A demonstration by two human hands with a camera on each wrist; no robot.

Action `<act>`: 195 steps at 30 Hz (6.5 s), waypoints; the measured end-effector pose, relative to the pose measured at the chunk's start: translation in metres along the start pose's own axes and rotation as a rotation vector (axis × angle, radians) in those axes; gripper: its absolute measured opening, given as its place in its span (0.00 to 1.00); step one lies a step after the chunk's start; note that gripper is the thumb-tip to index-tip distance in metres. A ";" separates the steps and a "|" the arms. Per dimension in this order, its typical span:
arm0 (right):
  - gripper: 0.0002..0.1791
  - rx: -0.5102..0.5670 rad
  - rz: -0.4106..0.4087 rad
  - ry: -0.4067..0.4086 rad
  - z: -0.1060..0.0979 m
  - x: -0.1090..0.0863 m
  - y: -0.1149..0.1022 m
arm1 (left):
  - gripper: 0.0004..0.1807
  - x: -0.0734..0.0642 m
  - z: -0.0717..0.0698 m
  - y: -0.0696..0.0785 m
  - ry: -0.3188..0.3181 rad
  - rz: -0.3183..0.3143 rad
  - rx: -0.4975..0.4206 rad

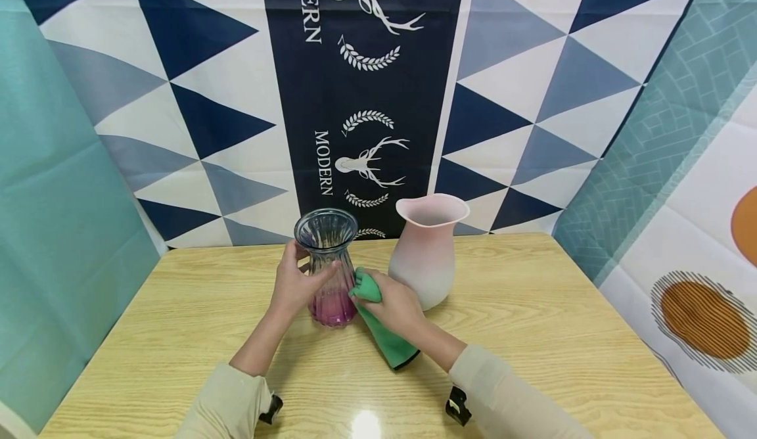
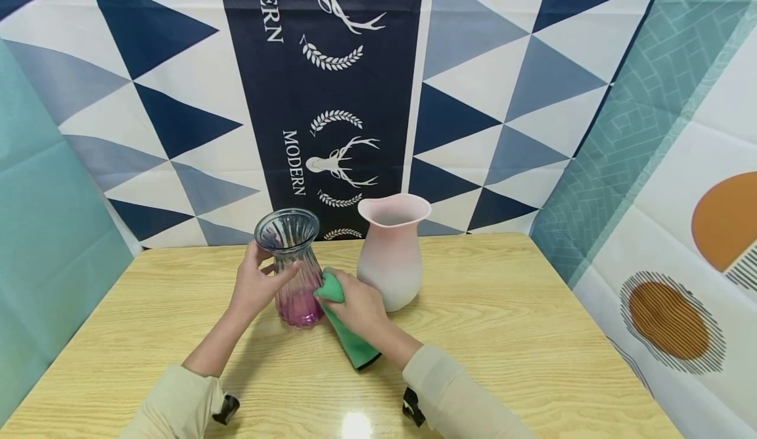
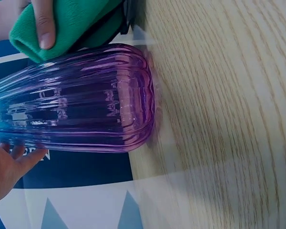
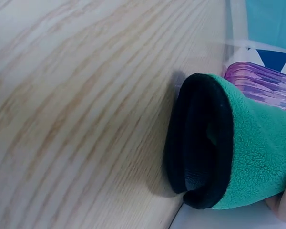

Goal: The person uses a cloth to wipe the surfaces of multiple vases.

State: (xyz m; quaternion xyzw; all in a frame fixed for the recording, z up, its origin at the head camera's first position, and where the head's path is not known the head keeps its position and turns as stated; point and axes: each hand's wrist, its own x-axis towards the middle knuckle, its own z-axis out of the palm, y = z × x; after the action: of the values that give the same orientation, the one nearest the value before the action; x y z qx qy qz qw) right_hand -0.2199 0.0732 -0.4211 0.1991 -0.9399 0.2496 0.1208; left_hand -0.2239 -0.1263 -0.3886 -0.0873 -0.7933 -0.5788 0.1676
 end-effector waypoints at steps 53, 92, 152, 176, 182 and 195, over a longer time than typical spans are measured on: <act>0.31 0.326 -0.196 0.463 -0.036 0.032 -0.021 | 0.39 0.002 0.003 -0.007 -0.005 0.059 -0.015; 0.29 0.287 -0.083 0.229 -0.015 0.021 -0.019 | 0.40 0.004 0.001 -0.006 -0.049 0.026 -0.027; 0.31 0.238 0.032 0.194 0.009 0.012 -0.009 | 0.41 0.002 0.002 -0.004 -0.051 0.026 -0.025; 0.32 0.018 0.067 -0.013 0.015 -0.003 -0.004 | 0.41 0.001 0.005 -0.003 0.027 0.046 0.058; 0.31 0.060 0.057 0.037 0.015 -0.003 -0.002 | 0.39 0.001 0.004 -0.004 0.051 0.075 0.062; 0.30 0.270 0.025 0.180 0.003 0.009 -0.010 | 0.41 -0.001 0.005 -0.004 0.054 0.055 0.002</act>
State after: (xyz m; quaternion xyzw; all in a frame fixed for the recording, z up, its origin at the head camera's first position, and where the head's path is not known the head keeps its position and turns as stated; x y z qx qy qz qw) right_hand -0.2245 0.0610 -0.4166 0.1787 -0.8856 0.3918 0.1738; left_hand -0.2251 -0.1231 -0.3939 -0.0931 -0.7862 -0.5755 0.2048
